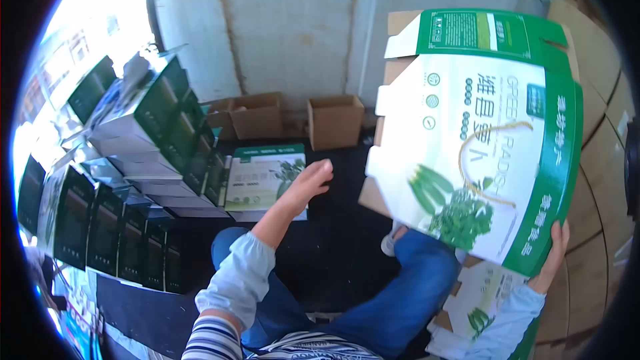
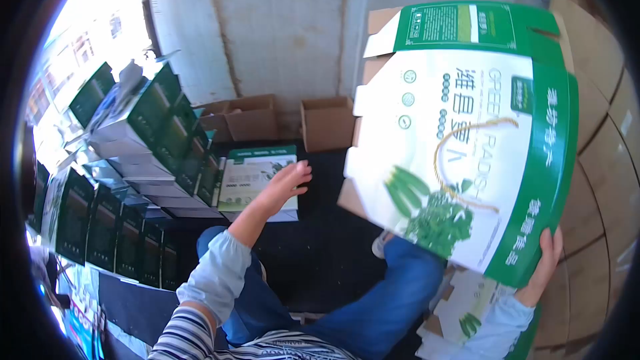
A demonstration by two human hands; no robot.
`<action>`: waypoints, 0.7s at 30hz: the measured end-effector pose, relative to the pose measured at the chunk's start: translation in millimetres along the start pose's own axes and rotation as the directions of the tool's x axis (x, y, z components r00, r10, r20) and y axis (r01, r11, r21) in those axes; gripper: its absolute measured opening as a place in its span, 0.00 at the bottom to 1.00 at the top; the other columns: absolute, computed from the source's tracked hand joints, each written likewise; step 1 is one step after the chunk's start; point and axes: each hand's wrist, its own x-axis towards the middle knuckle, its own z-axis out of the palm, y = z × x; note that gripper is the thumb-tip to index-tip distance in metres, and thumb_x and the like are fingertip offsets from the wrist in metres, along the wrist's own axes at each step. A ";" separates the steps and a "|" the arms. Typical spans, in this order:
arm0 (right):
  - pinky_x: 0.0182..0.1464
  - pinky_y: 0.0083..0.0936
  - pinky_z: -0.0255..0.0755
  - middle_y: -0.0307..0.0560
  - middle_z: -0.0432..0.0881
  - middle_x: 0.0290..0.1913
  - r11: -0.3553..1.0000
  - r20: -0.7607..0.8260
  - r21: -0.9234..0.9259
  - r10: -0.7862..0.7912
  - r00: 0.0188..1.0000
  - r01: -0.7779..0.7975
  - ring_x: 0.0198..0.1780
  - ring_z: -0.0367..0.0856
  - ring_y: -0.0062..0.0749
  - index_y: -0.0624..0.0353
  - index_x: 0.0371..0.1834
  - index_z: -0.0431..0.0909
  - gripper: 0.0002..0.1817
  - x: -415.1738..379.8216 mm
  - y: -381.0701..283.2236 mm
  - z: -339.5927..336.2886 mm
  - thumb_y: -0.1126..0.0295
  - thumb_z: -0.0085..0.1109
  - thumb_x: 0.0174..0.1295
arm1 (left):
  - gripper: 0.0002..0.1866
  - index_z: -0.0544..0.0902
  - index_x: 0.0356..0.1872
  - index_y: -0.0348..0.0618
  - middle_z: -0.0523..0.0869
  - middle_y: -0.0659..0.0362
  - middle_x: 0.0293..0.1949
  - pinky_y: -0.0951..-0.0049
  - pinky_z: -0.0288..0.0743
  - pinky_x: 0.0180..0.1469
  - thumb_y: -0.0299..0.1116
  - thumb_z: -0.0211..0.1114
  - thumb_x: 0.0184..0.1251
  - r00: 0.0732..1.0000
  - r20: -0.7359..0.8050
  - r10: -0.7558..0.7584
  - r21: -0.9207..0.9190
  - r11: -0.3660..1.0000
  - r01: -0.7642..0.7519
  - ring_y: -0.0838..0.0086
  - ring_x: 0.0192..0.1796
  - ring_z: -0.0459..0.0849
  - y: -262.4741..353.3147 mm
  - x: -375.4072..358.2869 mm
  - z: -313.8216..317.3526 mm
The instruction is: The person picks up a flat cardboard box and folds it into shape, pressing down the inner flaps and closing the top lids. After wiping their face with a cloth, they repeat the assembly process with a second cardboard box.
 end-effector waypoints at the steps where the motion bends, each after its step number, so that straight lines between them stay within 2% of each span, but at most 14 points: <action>1: 0.47 0.23 0.73 0.46 0.79 0.50 0.999 -0.014 0.032 0.008 1.000 -0.007 0.46 0.79 0.28 0.66 0.60 0.69 0.22 -7.0 5.7 6.1 0.65 0.52 0.66 | 0.46 0.55 0.71 0.35 0.61 0.48 0.70 0.58 0.62 0.67 0.66 0.46 0.67 0.998 0.035 -0.055 -0.141 0.988 0.059 0.60 0.72 0.61 17.4 15.9 -2.6; 2: 0.49 0.25 0.74 0.47 0.78 0.51 0.998 -0.025 0.056 0.012 1.000 -0.011 0.47 0.80 0.30 0.67 0.61 0.67 0.24 -10.5 7.1 13.9 0.64 0.51 0.66 | 0.47 0.60 0.69 0.35 0.65 0.47 0.68 0.57 0.63 0.66 0.70 0.41 0.66 0.997 0.013 -0.082 -0.289 0.954 0.082 0.59 0.69 0.67 49.0 18.8 -5.3; 4: 0.51 0.28 0.74 0.48 0.78 0.52 0.989 0.000 0.128 0.075 0.997 -0.074 0.49 0.79 0.31 0.67 0.60 0.68 0.25 -8.5 35.1 21.0 0.61 0.51 0.65 | 0.45 0.67 0.66 0.35 0.72 0.47 0.64 0.56 0.65 0.65 0.69 0.40 0.67 0.941 0.327 0.088 -0.579 0.806 0.125 0.58 0.64 0.73 81.5 29.5 -54.3; 6: 0.52 0.28 0.74 0.48 0.79 0.51 0.965 0.123 0.237 0.083 0.989 -0.111 0.49 0.80 0.31 0.67 0.59 0.69 0.25 -19.7 76.8 33.2 0.61 0.53 0.63 | 0.41 0.71 0.62 0.36 0.79 0.48 0.58 0.55 0.67 0.63 0.66 0.40 0.69 0.917 0.342 0.208 -0.594 0.804 0.039 0.59 0.60 0.77 115.7 15.5 -74.4; 7: 0.51 0.28 0.75 0.48 0.79 0.50 0.928 0.220 0.290 0.174 0.960 -0.234 0.49 0.80 0.31 0.67 0.59 0.69 0.25 -24.8 105.0 30.7 0.62 0.54 0.62 | 0.38 0.72 0.60 0.34 0.79 0.49 0.57 0.55 0.69 0.63 0.62 0.42 0.70 0.867 0.427 0.256 -0.587 0.808 0.050 0.61 0.60 0.77 125.4 10.9 -90.5; 8: 0.51 0.27 0.75 0.48 0.80 0.50 0.875 0.321 0.326 0.253 0.912 -0.358 0.49 0.80 0.31 0.67 0.59 0.69 0.25 -29.1 132.4 28.0 0.63 0.56 0.61 | 0.30 0.74 0.58 0.33 0.81 0.50 0.54 0.63 0.75 0.57 0.53 0.51 0.71 0.950 0.227 0.217 -0.465 0.881 -0.090 0.64 0.55 0.82 143.5 -9.3 -84.2; 10: 0.48 0.28 0.76 0.49 0.81 0.49 0.852 0.305 0.262 0.372 0.877 -0.453 0.50 0.80 0.33 0.67 0.59 0.70 0.26 -44.7 170.1 47.7 0.64 0.59 0.60 | 0.24 0.75 0.56 0.33 0.83 0.51 0.50 0.68 0.79 0.51 0.45 0.57 0.70 0.982 0.186 0.033 -0.273 0.962 0.019 0.68 0.49 0.85 153.1 -28.9 -104.9; 12: 0.49 0.29 0.76 0.50 0.80 0.52 0.855 0.319 0.090 0.461 0.828 -0.511 0.50 0.80 0.34 0.68 0.59 0.70 0.27 -52.8 227.6 55.8 0.63 0.62 0.59 | 0.21 0.76 0.54 0.34 0.84 0.52 0.47 0.72 0.82 0.46 0.40 0.59 0.69 0.983 0.182 0.016 -0.276 0.961 0.035 0.70 0.44 0.86 153.7 -46.0 -117.1; 15: 0.51 0.31 0.74 0.54 0.78 0.54 0.799 0.473 -0.523 0.562 0.679 -0.297 0.51 0.80 0.37 0.68 0.59 0.69 0.28 -64.5 270.1 85.0 0.62 0.62 0.60 | 0.20 0.74 0.55 0.34 0.85 0.52 0.45 0.70 0.83 0.43 0.37 0.60 0.69 1.000 -0.011 0.005 -0.185 0.983 -0.007 0.67 0.40 0.87 150.0 -62.8 -95.1; 16: 0.52 0.31 0.73 0.56 0.77 0.54 0.742 0.507 -0.671 0.436 0.743 0.022 0.52 0.79 0.40 0.68 0.60 0.68 0.29 -69.2 270.2 94.4 0.61 0.61 0.61 | 0.20 0.74 0.56 0.34 0.85 0.52 0.45 0.70 0.83 0.42 0.37 0.59 0.69 1.000 0.024 -0.020 -0.160 0.987 0.023 0.67 0.40 0.87 146.3 -66.1 -85.1; 17: 0.53 0.32 0.72 0.58 0.76 0.55 0.573 0.567 -0.753 0.316 0.761 0.324 0.54 0.78 0.42 0.68 0.62 0.67 0.29 -75.4 256.9 116.3 0.60 0.60 0.63 | 0.20 0.73 0.56 0.34 0.85 0.52 0.45 0.69 0.84 0.40 0.37 0.59 0.69 0.996 0.066 -0.052 -0.136 0.989 0.060 0.67 0.40 0.87 139.2 -67.5 -74.8; 18: 0.53 0.34 0.72 0.61 0.75 0.55 0.688 0.613 -0.634 0.170 0.771 0.352 0.57 0.76 0.45 0.68 0.64 0.65 0.31 -83.0 244.6 137.9 0.58 0.59 0.64 | 0.20 0.73 0.56 0.34 0.85 0.53 0.45 0.68 0.84 0.39 0.37 0.58 0.69 0.990 0.113 -0.084 -0.112 0.989 0.097 0.68 0.40 0.88 128.1 -65.9 -63.8; 19: 0.56 0.35 0.70 0.59 0.75 0.56 0.889 0.597 -0.457 0.324 0.734 -0.020 0.59 0.74 0.44 0.67 0.65 0.64 0.34 -91.0 224.8 152.9 0.56 0.60 0.63 | 0.21 0.73 0.56 0.35 0.85 0.51 0.44 0.66 0.85 0.37 0.39 0.57 0.70 0.985 0.135 -0.112 -0.066 0.990 0.121 0.66 0.40 0.88 108.4 -57.6 -57.1; 21: 0.57 0.35 0.70 0.57 0.75 0.57 0.966 0.716 -0.102 0.238 0.656 -0.239 0.59 0.74 0.43 0.66 0.66 0.63 0.34 -101.6 169.3 184.2 0.56 0.60 0.63 | 0.21 0.73 0.56 0.34 0.85 0.50 0.43 0.65 0.85 0.37 0.39 0.57 0.70 0.973 0.131 -0.192 0.001 0.981 0.194 0.64 0.39 0.88 72.4 -50.4 -36.7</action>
